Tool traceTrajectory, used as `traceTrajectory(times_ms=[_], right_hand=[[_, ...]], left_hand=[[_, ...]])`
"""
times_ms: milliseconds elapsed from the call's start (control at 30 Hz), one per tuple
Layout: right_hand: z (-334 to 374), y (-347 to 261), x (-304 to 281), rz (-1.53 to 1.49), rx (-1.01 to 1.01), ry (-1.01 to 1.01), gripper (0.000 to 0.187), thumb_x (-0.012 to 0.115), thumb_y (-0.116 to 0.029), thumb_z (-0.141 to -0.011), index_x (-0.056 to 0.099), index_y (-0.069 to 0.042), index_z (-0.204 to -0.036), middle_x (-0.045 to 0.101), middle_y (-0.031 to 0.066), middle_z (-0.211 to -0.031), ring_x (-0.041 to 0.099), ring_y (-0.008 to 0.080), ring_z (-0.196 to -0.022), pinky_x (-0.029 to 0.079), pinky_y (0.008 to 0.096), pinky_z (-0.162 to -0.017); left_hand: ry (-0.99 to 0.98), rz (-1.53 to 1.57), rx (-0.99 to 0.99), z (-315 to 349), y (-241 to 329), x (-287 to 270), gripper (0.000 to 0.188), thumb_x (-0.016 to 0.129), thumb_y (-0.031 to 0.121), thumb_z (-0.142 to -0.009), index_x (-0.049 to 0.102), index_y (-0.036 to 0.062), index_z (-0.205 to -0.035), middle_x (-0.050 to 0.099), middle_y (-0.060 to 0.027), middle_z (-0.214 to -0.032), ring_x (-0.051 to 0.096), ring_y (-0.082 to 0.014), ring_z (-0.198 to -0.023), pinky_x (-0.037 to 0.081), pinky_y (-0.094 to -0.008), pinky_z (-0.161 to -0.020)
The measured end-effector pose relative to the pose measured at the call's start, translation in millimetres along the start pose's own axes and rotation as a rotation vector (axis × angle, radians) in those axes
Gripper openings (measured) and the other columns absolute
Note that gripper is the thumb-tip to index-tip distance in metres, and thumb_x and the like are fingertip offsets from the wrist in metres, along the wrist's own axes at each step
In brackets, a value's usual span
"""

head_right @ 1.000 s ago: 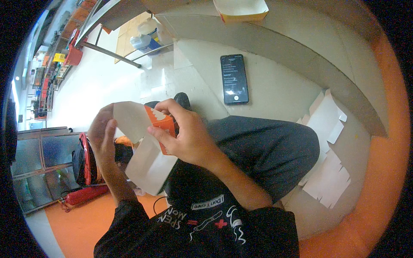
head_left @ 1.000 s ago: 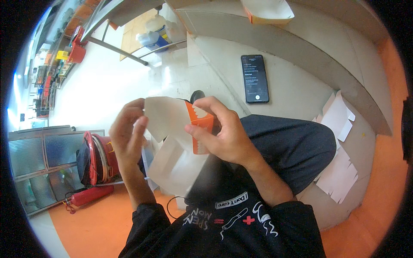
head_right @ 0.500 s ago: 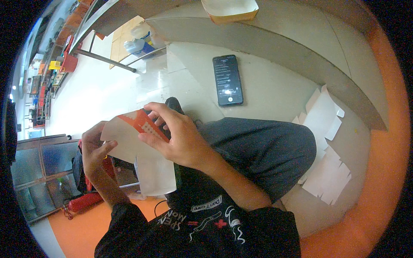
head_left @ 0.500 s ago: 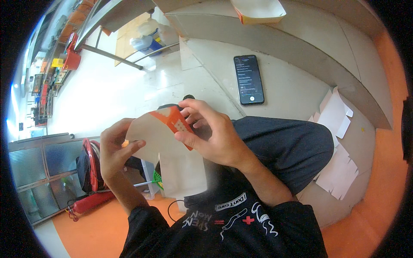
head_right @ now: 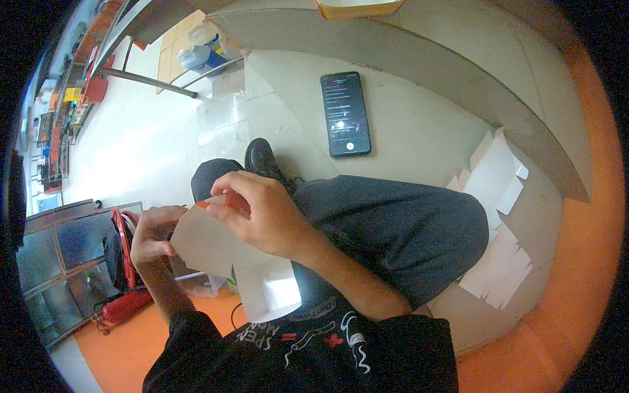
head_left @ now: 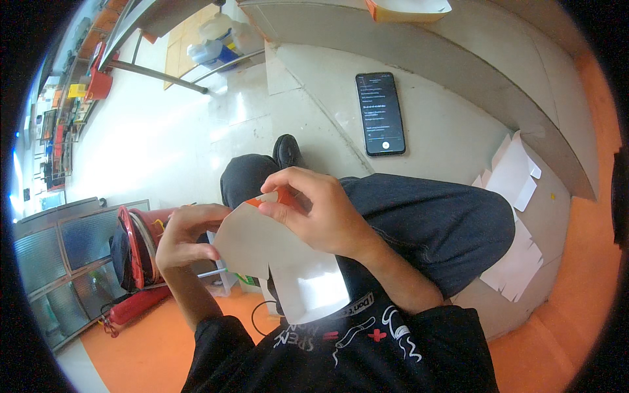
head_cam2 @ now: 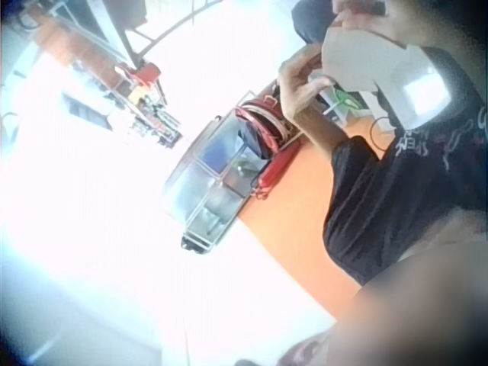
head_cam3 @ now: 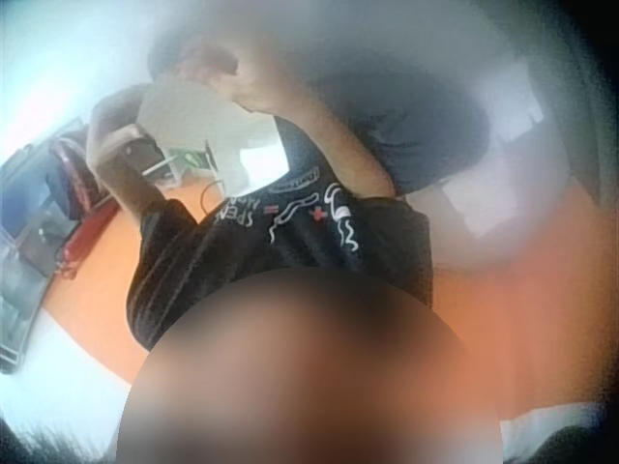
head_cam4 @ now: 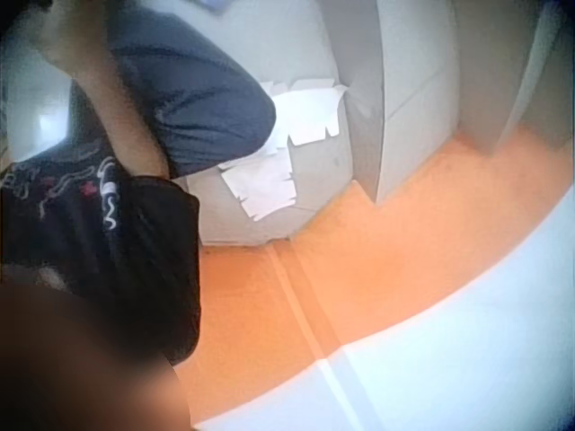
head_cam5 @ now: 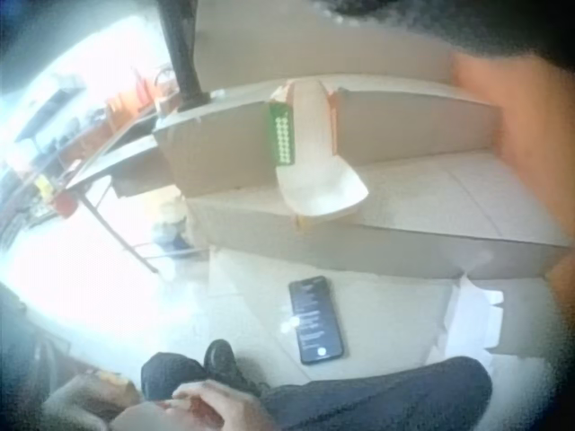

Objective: The person sits on the floor and folds flat paperboard pieces into small rectangular boxes. They fold edges, tuck flaps, and apply patterned stickers to the sides, then place finished boxes on the floor.

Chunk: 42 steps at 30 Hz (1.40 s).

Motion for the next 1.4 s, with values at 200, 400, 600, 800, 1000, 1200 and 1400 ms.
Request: traceTrajectory(times_ms=[200,400,600,800,1000,1200,1400], right_hand=[[2,11,6,0.002,0.102,-0.077,0.025,0.073,-0.019,-0.085,0.063,-0.002,-0.101,0.066,0.0082,-0.087,0.063,0.0151,-0.076,0.05,0.0282,-0.067],[0,9,1,0.016,0.055,-0.018,0.025,0.072,-0.013,-0.085,0.062,0.0,-0.104,0.066,0.0099,-0.095,0.064,0.016,-0.08,0.052,0.0275,-0.07],[-3,10,-18,0.003,0.027,0.159,0.023,0.069,-0.018,-0.085,0.061,0.0,-0.098,0.066,0.0121,-0.089,0.064,0.019,-0.076,0.052,0.0313,-0.068],[-3,29,-43,-0.206,0.134,0.501,0.017,0.062,-0.017,-0.093,0.061,-0.001,-0.097,0.065,0.009,-0.082,0.063,0.0148,-0.074,0.051,0.0276,-0.067],[4,29,4,-0.081,0.108,0.18,0.029,0.067,-0.021,-0.089,0.059,0.0,-0.107,0.068,0.014,-0.082,0.068,0.024,-0.07,0.052,0.0346,-0.063],[7,37,17,0.04,0.143,0.148,0.03,0.063,-0.021,-0.092,0.058,0.001,-0.111,0.067,0.0154,-0.086,0.067,0.0202,-0.071,0.053,0.0323,-0.062],[3,35,-6,-0.013,0.247,0.182,0.024,0.056,-0.017,-0.096,0.062,0.004,-0.105,0.067,0.0106,-0.08,0.066,0.0141,-0.067,0.052,0.0267,-0.055]], left_hand=[[-0.043,-0.37,-0.079,-16,-9,9,0.045,0.087,0.017,-0.066,0.067,-0.0054,-0.1,0.067,-0.0073,-0.093,0.064,-0.0136,-0.083,0.051,-0.028,-0.073],[0.089,-0.496,-0.138,-14,-14,1,0.023,0.081,0.003,-0.068,0.07,-0.0037,-0.087,0.068,-0.0056,-0.083,0.063,-0.0124,-0.073,0.05,-0.026,-0.066],[0.518,-0.38,0.004,14,-14,-36,0.018,0.077,0.002,-0.072,0.07,-0.0034,-0.087,0.069,-0.0042,-0.08,0.062,-0.011,-0.071,0.05,-0.0249,-0.066],[0.932,-0.151,0.318,44,-32,-68,0.01,0.068,0.007,-0.085,0.068,-0.0018,-0.088,0.068,-0.0063,-0.086,0.064,-0.0124,-0.074,0.051,-0.0279,-0.067],[1.351,-0.009,0.409,27,-49,-26,0.015,0.065,0.012,-0.091,0.065,-0.0007,-0.099,0.068,-0.0063,-0.093,0.061,-0.0105,-0.079,0.049,-0.0254,-0.071],[1.12,0.014,0.453,-20,-47,54,0.022,0.07,0.007,-0.086,0.063,-0.0058,-0.103,0.066,-0.0076,-0.094,0.061,-0.0138,-0.087,0.05,-0.0264,-0.079],[1.194,-0.204,0.507,-15,-23,47,0.091,0.082,0.008,-0.073,0.023,-0.0001,-0.142,0.047,-0.0142,-0.127,0.055,-0.0215,-0.107,0.05,-0.0318,-0.083]])
Point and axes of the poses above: each hand's wrist, its own z-axis away from the middle knuckle, its own x-axis out of the palm, y = z × x, the point moved 6 cm from there along -z, towards the middle knuckle
